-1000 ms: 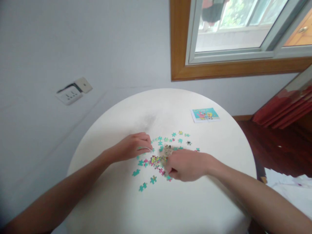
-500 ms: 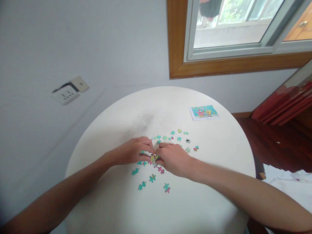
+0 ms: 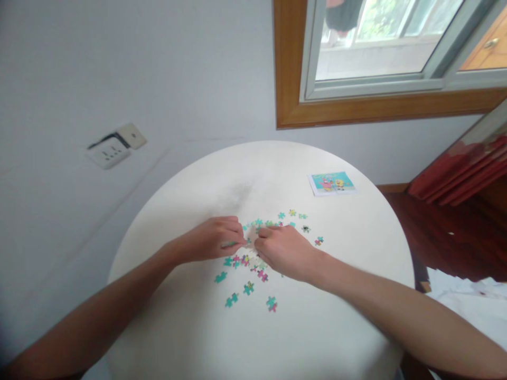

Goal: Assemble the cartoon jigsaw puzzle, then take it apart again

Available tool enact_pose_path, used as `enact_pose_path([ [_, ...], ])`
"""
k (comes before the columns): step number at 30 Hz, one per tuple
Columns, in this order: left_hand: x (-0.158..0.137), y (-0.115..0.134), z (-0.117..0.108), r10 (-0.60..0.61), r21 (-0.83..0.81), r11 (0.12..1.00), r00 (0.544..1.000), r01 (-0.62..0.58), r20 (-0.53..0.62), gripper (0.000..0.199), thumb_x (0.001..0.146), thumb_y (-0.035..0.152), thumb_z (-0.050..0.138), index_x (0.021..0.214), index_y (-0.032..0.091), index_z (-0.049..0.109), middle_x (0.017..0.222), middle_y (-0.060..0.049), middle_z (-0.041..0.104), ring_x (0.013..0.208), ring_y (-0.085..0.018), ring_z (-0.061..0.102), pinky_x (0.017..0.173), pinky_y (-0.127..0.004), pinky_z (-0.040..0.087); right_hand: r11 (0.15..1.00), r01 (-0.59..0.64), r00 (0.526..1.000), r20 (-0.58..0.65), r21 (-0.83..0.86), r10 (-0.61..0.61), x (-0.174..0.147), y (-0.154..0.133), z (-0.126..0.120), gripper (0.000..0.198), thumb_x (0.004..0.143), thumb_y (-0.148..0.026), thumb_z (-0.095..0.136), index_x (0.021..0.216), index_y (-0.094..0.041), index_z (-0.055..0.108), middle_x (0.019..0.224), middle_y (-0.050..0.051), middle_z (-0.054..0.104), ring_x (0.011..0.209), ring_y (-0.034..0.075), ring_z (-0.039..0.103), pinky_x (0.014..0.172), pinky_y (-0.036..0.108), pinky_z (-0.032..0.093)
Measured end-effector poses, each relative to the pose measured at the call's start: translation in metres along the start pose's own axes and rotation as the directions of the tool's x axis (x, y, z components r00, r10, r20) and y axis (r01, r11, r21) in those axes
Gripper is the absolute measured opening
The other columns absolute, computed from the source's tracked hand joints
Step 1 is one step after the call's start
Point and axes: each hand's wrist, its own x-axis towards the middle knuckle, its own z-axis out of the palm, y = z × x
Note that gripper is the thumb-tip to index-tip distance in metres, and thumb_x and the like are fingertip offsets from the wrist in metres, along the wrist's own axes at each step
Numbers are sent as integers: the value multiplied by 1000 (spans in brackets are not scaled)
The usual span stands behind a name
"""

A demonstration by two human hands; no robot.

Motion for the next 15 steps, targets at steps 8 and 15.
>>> enact_pose_path([
  [8,-8,26,-7,155,135,976,979,-173,132,21,84,15,58,64,18,56,69,1,61,70,-14,53,66,-27,40,939,268,957,50,215,-284,-8,-16,-6,18,86,-12,49,72,-17,59,74,1,61,68,12,51,64,26,36],
  [15,-11,28,-3,161,97,980,975,-176,152,24,76,8,58,57,18,49,66,0,59,65,-14,51,57,-29,37,825,-28,991,124,564,-52,-2,-6,-5,12,77,-9,53,69,-15,60,61,-4,55,55,6,42,55,20,33],
])
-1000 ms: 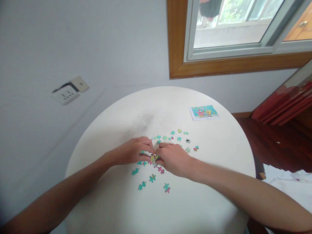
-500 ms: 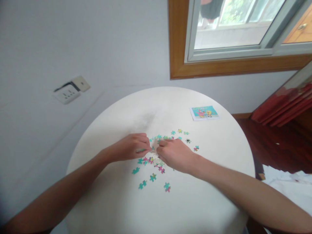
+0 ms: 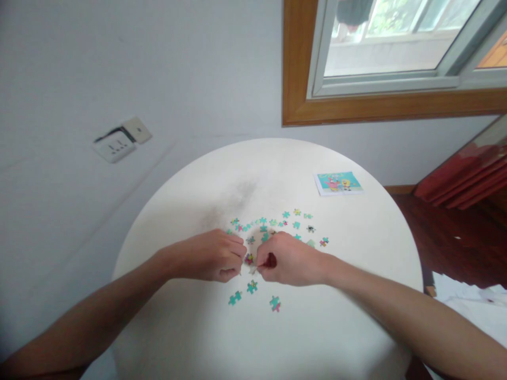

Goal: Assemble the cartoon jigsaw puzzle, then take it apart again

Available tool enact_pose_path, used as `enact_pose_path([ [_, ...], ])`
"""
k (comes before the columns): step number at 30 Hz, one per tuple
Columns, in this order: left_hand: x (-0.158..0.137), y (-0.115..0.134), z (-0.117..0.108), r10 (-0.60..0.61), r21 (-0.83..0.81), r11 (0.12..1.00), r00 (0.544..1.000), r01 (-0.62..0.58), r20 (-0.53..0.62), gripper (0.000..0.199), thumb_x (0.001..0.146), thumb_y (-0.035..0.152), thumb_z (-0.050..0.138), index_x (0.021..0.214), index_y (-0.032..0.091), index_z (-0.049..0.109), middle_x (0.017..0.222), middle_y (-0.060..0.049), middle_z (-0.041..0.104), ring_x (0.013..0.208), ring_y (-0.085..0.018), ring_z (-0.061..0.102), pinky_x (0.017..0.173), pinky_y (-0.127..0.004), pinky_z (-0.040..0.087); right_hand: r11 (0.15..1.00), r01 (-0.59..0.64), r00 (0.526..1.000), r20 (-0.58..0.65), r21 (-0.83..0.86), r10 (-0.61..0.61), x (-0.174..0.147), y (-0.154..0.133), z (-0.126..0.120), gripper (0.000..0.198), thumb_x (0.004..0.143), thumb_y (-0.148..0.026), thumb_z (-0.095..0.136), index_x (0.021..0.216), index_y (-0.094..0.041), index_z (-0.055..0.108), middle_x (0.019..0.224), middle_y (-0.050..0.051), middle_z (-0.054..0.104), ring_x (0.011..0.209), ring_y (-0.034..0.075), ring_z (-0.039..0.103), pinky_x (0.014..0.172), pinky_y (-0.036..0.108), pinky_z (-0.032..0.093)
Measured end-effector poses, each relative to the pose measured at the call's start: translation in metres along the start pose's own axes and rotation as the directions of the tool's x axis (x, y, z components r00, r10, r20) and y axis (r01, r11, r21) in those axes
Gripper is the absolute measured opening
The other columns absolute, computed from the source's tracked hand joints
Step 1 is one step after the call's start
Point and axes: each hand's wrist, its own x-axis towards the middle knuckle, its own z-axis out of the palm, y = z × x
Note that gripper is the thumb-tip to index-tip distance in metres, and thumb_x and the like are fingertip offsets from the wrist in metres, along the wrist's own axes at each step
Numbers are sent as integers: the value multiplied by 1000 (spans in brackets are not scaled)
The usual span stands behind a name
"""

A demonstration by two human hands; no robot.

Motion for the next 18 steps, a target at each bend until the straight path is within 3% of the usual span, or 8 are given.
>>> enact_pose_path([
  [4,-2,1,-5,-21,6,1000,1000,21,16,26,76,7,57,55,18,46,63,0,58,64,-15,51,54,-31,33,996,-9,999,-34,-87,6,1,-3,3,13,76,-8,54,66,-16,58,63,-3,58,56,7,44,57,22,34],
  [8,-2,-1,-8,-1,-6,1000,1000,1,-6,24,79,6,57,60,19,49,68,0,61,69,-15,52,55,-30,32,949,146,987,-22,-281,-158,-1,-6,14,16,80,-9,51,68,-17,57,69,-1,59,61,9,48,61,24,35],
  [11,-1,-3,-5,16,-17,1000,1000,-15,3,22,81,8,57,63,19,51,71,-1,61,72,-16,53,59,-29,35,856,290,954,62,-428,-292,-3,-9,27,17,88,-13,47,77,-17,59,78,2,63,68,12,52,61,27,35],
  [14,2,-4,-1,15,-47,999,999,-13,39,22,78,8,58,61,19,50,70,-1,60,71,-16,52,62,-29,39,764,412,911,215,-497,-352,-4,-10,37,18,92,-14,47,81,-17,60,81,3,65,70,15,54,61,30,34],
  [18,2,-4,2,-31,-170,984,995,48,100,21,75,8,61,60,19,51,69,-1,62,70,-15,54,66,-27,42,743,462,886,295,-484,-358,-2,-8,39,17,93,-15,50,80,-18,61,80,2,65,70,15,55,61,31,34],
])
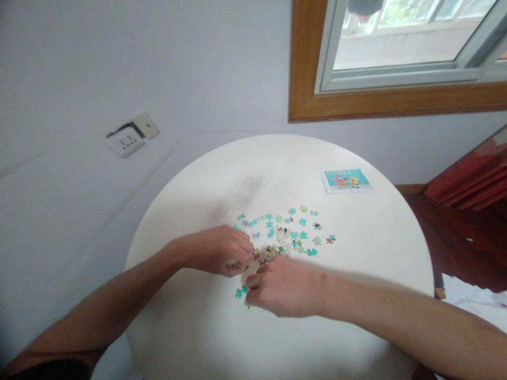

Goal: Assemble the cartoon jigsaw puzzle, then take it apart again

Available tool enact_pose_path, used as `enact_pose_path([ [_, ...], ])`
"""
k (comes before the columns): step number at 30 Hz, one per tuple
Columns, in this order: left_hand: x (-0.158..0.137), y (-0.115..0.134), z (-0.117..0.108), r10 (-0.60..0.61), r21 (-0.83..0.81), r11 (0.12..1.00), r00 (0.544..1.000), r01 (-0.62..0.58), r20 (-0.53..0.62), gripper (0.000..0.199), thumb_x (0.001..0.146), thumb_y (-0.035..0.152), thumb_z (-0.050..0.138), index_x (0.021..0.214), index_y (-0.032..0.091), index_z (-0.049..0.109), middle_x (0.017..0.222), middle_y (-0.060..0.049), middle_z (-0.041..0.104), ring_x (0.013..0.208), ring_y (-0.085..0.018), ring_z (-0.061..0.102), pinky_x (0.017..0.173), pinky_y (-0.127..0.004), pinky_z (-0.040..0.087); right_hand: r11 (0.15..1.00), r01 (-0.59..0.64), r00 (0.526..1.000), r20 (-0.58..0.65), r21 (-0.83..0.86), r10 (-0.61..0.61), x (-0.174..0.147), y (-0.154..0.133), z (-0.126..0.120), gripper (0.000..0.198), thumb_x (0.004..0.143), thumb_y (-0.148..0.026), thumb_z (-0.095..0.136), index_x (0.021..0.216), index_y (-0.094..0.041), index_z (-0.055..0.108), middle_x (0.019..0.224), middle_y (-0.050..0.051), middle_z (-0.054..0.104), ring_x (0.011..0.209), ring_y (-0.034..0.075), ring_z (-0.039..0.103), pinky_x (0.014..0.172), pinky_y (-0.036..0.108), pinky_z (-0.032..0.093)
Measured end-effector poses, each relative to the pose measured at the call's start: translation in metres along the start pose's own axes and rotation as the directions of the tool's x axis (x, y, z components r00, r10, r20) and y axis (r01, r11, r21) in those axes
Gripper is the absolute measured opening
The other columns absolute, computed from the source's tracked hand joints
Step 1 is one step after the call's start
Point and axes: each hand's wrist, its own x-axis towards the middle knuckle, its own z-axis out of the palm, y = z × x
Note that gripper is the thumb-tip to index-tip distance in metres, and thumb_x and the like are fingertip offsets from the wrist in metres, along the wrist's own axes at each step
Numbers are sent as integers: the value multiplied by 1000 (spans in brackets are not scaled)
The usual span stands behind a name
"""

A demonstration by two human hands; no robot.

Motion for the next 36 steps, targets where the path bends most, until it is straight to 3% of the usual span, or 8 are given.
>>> enact_pose_path([
  [6,-3,-9,-1,20,-153,988,1000,-18,7,11,76,16,71,71,21,64,74,1,65,73,-15,58,68,-26,43,998,55,998,-10,10,-55,-5,4,-10,20,94,-15,48,81,-20,62,81,2,66,73,16,56,62,32,35],
  [15,-4,-28,2,-103,-70,993,986,95,-127,13,88,22,61,77,20,68,77,-2,64,78,-15,59,73,-26,43,997,60,991,115,58,-66,-8,-9,-10,21,92,-17,50,78,-20,65,80,4,69,75,18,59,69,32,38],
  [17,-1,-28,4,-108,-64,993,982,99,-155,12,91,21,59,87,21,69,85,-3,66,86,-16,60,77,-26,44,994,11,994,104,110,-22,-10,-2,-11,21,93,-22,51,76,-20,65,78,4,68,75,17,59,70,31,39],
  [19,1,-27,6,-98,-75,993,982,87,-162,10,91,24,60,94,23,70,92,-3,67,91,-17,60,80,-26,44,983,-109,994,39,148,104,-11,10,-13,22,93,-25,51,79,-19,66,79,3,68,76,17,59,70,30,40],
  [22,5,-24,9,-87,-105,992,985,72,-150,12,86,29,68,96,23,69,96,-3,68,93,-17,61,80,-27,43,923,-333,926,-116,193,358,-12,28,-14,21,96,-24,48,92,-20,69,92,4,69,87,16,61,76,29,41],
  [24,7,-22,10,-88,-125,990,986,70,-145,11,84,29,70,92,22,68,95,-3,68,93,-18,61,80,-27,43,893,-395,889,-157,214,431,-11,35,-12,18,95,-27,52,99,-22,69,100,4,68,95,17,60,79,29,43],
  [29,8,-25,12,-136,-182,978,977,105,-165,4,84,24,69,87,21,68,87,-1,69,87,-16,61,79,-25,42,888,-420,890,-106,190,444,-6,34,-6,15,92,-28,57,90,-21,70,95,4,66,93,18,61,78,30,44],
  [36,7,-33,11,-329,-331,908,926,256,-188,10,85,22,64,83,17,72,74,0,70,67,-12,60,65,-21,38,862,-410,888,-84,299,452,-8,37,-10,13,89,-17,55,79,-19,64,86,2,64,84,15,57,73,27,40],
])
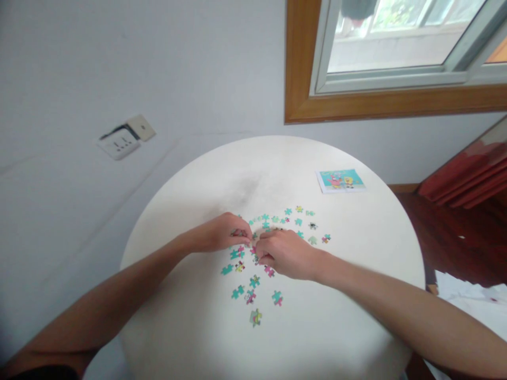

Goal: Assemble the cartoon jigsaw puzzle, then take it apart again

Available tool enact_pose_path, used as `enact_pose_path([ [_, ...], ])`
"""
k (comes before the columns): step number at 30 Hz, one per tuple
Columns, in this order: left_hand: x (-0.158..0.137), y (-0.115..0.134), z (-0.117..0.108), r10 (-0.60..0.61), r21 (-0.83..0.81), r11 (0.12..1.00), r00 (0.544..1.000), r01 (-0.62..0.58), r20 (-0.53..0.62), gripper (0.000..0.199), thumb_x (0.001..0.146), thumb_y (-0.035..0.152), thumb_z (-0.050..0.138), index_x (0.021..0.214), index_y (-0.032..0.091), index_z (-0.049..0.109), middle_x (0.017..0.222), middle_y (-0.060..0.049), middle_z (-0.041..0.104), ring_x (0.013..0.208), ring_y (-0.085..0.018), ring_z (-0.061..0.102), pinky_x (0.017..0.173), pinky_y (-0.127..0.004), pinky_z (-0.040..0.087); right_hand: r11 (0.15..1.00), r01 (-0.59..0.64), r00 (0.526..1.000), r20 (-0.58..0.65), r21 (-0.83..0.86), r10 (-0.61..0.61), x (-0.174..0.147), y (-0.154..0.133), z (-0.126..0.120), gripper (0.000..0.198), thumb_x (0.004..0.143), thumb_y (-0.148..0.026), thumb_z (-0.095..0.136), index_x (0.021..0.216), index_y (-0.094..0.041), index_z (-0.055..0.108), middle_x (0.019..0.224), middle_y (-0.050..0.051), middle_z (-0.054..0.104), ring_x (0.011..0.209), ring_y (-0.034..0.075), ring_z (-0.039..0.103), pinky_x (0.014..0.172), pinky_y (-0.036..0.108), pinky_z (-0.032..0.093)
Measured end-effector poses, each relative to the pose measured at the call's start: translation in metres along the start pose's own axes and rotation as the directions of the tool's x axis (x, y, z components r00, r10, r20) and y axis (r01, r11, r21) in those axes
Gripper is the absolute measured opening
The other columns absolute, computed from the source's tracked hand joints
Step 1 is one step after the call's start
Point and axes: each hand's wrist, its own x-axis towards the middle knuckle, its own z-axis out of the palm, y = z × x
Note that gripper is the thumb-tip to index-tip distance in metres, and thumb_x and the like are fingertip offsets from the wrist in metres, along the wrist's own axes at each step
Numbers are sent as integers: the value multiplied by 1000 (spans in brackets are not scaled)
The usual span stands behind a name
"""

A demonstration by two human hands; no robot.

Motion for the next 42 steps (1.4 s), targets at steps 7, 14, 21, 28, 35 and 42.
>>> enact_pose_path([
  [7,-2,2,-1,-155,-145,977,988,153,3,4,77,18,68,75,14,70,63,1,66,58,-9,58,56,-17,39,993,37,981,195,-113,-15,-28,-2,-36,16,76,-6,53,66,-19,57,67,-1,59,59,11,45,59,26,31],
  [14,-2,-1,3,-131,-74,989,991,130,-15,5,75,19,72,74,15,68,61,2,63,57,-9,56,54,-18,37,935,53,961,273,-351,49,-42,-28,-21,13,74,-6,57,77,-16,65,71,7,68,61,18,60,56,30,34],
  [21,4,14,6,103,89,991,992,-96,-70,8,88,21,63,87,17,70,86,-3,68,82,-14,59,77,-25,42,972,87,903,430,-218,15,-48,-35,-11,13,81,-9,58,75,-12,70,67,9,70,62,20,64,55,29,39],
  [28,8,29,40,320,309,906,946,-291,-50,16,91,29,62,104,22,68,100,-4,63,94,-18,53,85,-31,39,929,-270,944,120,-254,307,-29,-3,-39,14,87,-24,58,82,-16,69,80,8,70,70,19,63,61,28,36],
  [35,14,30,49,350,410,859,936,-307,-32,12,92,23,59,86,24,69,93,0,63,88,-16,52,78,-29,37,894,-369,922,22,-255,387,-27,20,-52,6,81,-22,61,83,-21,67,81,5,70,74,18,62,60,27,33],
  [42,13,32,30,209,216,959,972,-183,-108,20,96,20,51,86,16,68,86,-3,66,83,-15,56,78,-26,41,936,-239,948,145,-257,282,-17,13,-38,9,78,-27,69,85,-22,66,90,4,70,81,20,64,62,27,34],
])
